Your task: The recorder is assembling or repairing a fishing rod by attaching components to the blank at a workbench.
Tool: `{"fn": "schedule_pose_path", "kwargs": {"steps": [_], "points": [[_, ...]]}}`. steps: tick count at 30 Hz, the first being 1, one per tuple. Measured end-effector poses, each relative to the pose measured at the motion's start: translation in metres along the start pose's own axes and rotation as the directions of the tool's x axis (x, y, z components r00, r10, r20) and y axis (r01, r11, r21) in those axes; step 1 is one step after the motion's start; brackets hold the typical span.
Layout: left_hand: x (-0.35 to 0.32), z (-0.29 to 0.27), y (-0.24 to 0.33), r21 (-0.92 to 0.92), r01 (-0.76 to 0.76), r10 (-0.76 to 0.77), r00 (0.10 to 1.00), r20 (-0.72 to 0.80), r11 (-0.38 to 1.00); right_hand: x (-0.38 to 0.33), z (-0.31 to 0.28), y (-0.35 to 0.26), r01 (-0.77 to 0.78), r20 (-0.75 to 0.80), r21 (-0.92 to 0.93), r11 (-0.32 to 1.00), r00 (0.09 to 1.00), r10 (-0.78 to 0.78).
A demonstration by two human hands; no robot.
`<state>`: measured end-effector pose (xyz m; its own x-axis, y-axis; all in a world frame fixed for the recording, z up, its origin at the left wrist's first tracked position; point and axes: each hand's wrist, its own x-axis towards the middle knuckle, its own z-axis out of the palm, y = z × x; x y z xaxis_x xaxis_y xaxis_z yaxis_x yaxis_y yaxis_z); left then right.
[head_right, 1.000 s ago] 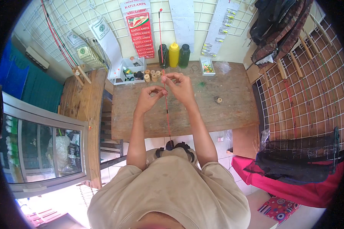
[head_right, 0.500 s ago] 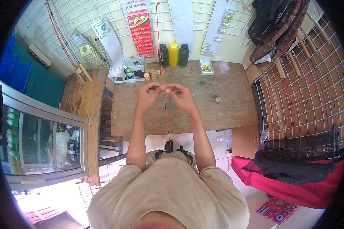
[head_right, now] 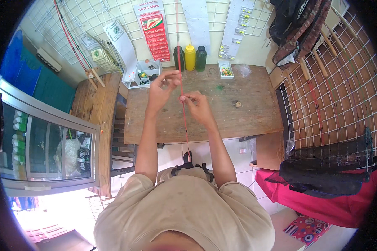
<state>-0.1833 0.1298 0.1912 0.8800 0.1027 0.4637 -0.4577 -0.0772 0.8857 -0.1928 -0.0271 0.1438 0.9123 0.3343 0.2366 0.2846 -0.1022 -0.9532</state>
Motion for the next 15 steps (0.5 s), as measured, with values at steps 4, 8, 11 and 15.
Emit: {"fn": "schedule_pose_path", "kwargs": {"steps": [4, 8, 11, 15], "points": [[-0.036, -0.004, -0.040, 0.020, 0.079, -0.081, 0.994, 0.072, 0.997, 0.015, -0.002, -0.009, 0.110, -0.151, -0.130, 0.985, 0.980, -0.129], [-0.060, -0.009, -0.047, 0.188, 0.341, -0.384, 0.877, 0.288, 0.921, 0.027, -0.006, -0.030, 0.129, -0.160, -0.163, 0.978, 0.975, -0.155], [-0.058, -0.006, -0.043, 0.224, 0.381, -0.435, 0.852, 0.291, 0.897, 0.035, -0.007, -0.040, 0.166, -0.168, -0.170, 0.971, 0.966, -0.195], [-0.048, -0.007, -0.046, 0.196, 0.174, -0.219, 0.947, 0.237, 0.965, 0.039, -0.002, -0.043, 0.178, -0.185, -0.084, 0.980, 0.964, -0.191]]}}
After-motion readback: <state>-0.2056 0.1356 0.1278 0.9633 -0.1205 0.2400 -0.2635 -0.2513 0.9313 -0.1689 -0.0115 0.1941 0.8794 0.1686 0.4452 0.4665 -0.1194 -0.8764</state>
